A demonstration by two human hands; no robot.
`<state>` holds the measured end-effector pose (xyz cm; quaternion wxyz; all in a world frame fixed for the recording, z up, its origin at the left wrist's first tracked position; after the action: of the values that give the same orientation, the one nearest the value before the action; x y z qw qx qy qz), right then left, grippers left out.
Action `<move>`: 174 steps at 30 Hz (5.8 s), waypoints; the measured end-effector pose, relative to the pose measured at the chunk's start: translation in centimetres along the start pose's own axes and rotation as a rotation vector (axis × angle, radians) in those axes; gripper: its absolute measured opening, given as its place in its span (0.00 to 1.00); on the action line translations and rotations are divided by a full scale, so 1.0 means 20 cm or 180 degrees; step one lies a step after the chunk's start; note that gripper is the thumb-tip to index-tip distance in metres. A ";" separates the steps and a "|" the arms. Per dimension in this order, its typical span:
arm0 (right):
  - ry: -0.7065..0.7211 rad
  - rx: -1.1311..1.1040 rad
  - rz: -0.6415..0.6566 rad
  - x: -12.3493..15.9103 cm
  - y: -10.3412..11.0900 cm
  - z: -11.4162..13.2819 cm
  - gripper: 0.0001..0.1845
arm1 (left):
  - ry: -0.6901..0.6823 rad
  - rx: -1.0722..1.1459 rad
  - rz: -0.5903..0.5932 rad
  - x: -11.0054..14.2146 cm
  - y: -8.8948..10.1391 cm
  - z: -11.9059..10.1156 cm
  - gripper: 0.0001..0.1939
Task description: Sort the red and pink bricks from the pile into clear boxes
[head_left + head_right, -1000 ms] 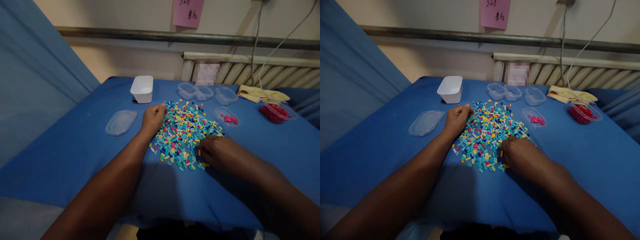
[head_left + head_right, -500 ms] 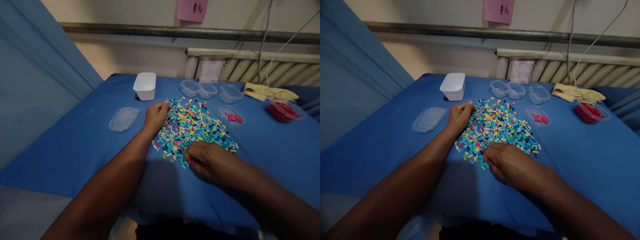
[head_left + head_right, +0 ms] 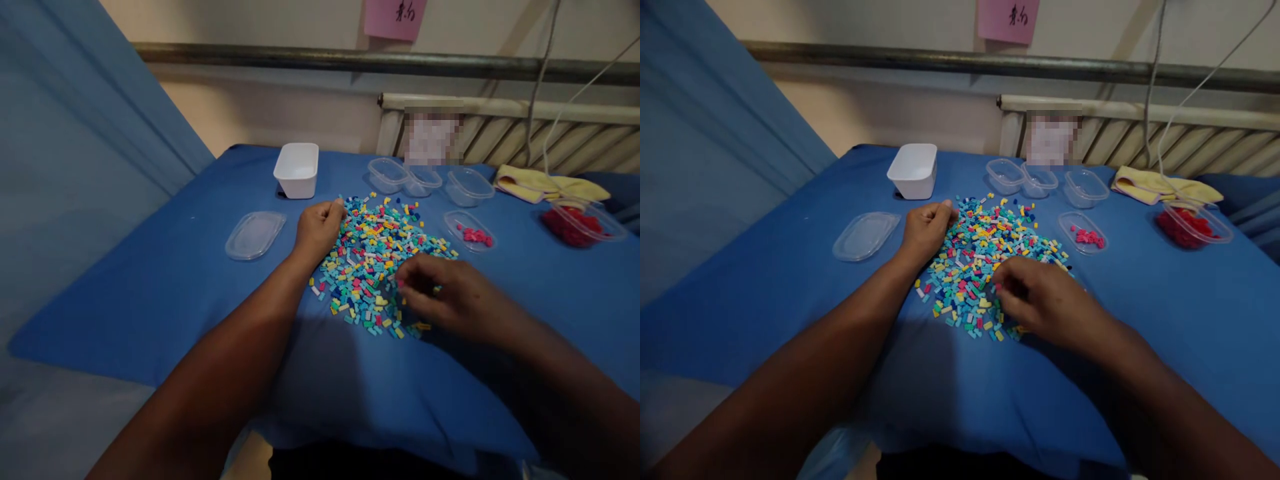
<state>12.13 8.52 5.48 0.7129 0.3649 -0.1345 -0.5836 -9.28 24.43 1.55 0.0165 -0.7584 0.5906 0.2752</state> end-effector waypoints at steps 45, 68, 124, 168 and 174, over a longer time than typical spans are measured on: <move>0.1331 0.0846 0.0850 0.08 -0.25 0.16 0.12 | 0.0030 0.0069 -0.0044 0.00 0.01 0.03 0.25; 0.1073 0.1318 0.1074 -0.16 -0.29 0.14 0.13 | 0.0017 0.0011 -0.0007 0.01 0.01 0.00 0.25; 0.0450 0.1061 0.0770 -0.21 -0.22 0.14 0.08 | -0.0012 0.0034 0.0080 0.02 -0.01 0.01 0.26; 0.1152 0.0983 0.0407 -0.13 -0.22 0.02 0.13 | -0.0059 -0.0021 0.0036 0.00 0.01 0.01 0.26; 0.1151 0.1293 0.0468 -0.12 -0.24 0.03 0.14 | -0.0265 -0.0164 -0.0059 -0.02 0.10 -0.09 0.23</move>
<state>7.47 10.16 3.17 0.6781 0.5877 -0.1454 -0.4168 -10.52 23.62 3.82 0.0241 -0.7519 0.5751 0.3215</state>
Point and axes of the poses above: each hand's wrist, its own x-axis away from the middle knuckle, its own y-axis out of the back of the hand, z = x × y, the point moved 7 cm from there along -x, towards the middle knuckle, and after that the axes turned 11 degrees about -z, right-handed, at the moved point
